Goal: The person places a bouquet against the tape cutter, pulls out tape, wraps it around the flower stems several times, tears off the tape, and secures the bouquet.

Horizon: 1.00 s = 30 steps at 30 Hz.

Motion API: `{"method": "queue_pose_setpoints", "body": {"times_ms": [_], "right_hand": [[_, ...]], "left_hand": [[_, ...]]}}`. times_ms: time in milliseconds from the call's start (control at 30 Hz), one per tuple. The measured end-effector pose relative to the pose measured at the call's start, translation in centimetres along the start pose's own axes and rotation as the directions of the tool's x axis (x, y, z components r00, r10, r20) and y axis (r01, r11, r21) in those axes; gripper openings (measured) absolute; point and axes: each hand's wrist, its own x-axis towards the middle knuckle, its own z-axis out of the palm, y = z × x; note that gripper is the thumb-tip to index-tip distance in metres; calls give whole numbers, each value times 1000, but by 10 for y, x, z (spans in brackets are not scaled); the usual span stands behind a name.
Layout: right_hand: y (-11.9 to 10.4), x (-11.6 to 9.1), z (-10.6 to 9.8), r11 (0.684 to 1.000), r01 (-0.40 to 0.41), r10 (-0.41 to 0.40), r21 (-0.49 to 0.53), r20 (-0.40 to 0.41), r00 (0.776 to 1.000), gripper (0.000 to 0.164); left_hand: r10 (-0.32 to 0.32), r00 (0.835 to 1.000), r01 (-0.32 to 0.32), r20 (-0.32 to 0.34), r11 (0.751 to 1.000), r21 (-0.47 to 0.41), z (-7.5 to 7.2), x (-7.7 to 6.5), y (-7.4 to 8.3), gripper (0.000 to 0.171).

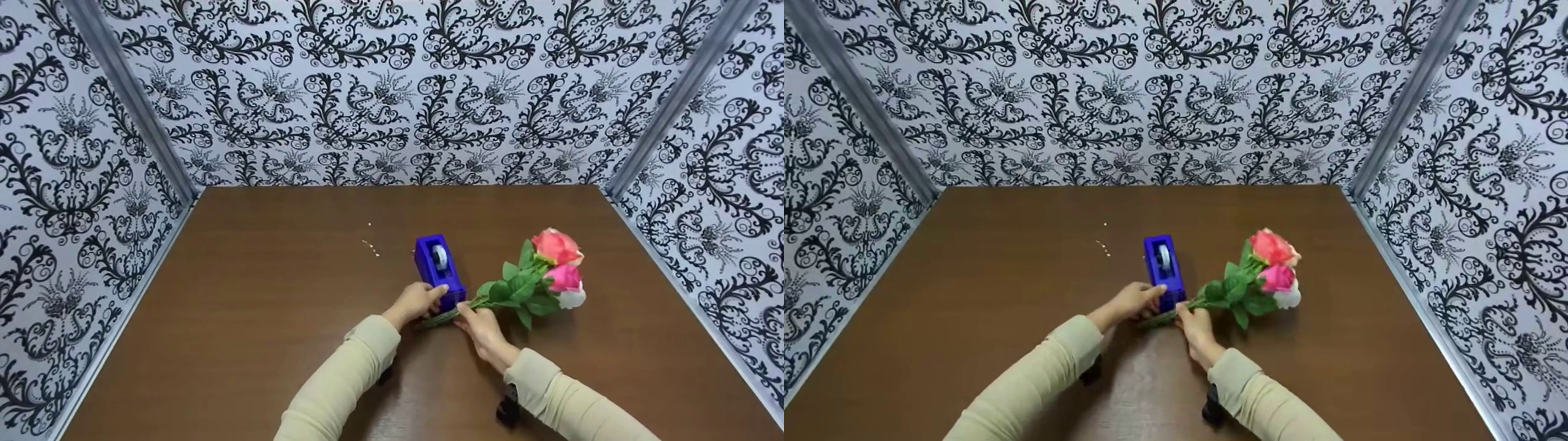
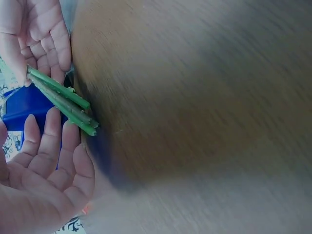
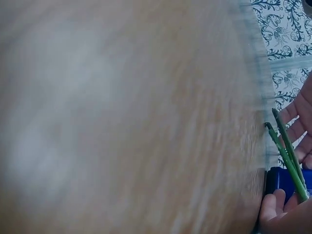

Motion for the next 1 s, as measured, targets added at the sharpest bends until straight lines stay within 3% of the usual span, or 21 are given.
{"method": "queue_pose_setpoints", "body": {"times_ms": [233, 333, 467, 633, 1000], "right_hand": [[-1, 1, -1, 999, 6, -6, -31, 0, 1000, 9], [-1, 0, -1, 999, 10, -10, -44, 0, 1000, 9], [-2, 0, 0, 998, 6, -5, -61, 13, 1000, 9], [-1, 0, -1, 997, 5, -3, -73, 16, 1000, 9], [-2, -3, 3, 996, 25, -24, -87, 12, 1000, 9]], "left_hand": [[-45, 999, 45, -1, 996, 76, 0, 0, 9, 50], [-75, 997, 78, -28, 990, 117, 1, 2, 13, 56], [-103, 992, 116, -78, 973, 201, 2, 6, 16, 52], [-90, 992, 113, -87, 945, 308, 4, 9, 15, 50], [-54, 994, 89, -99, 916, 390, 3, 7, 16, 52]]}}
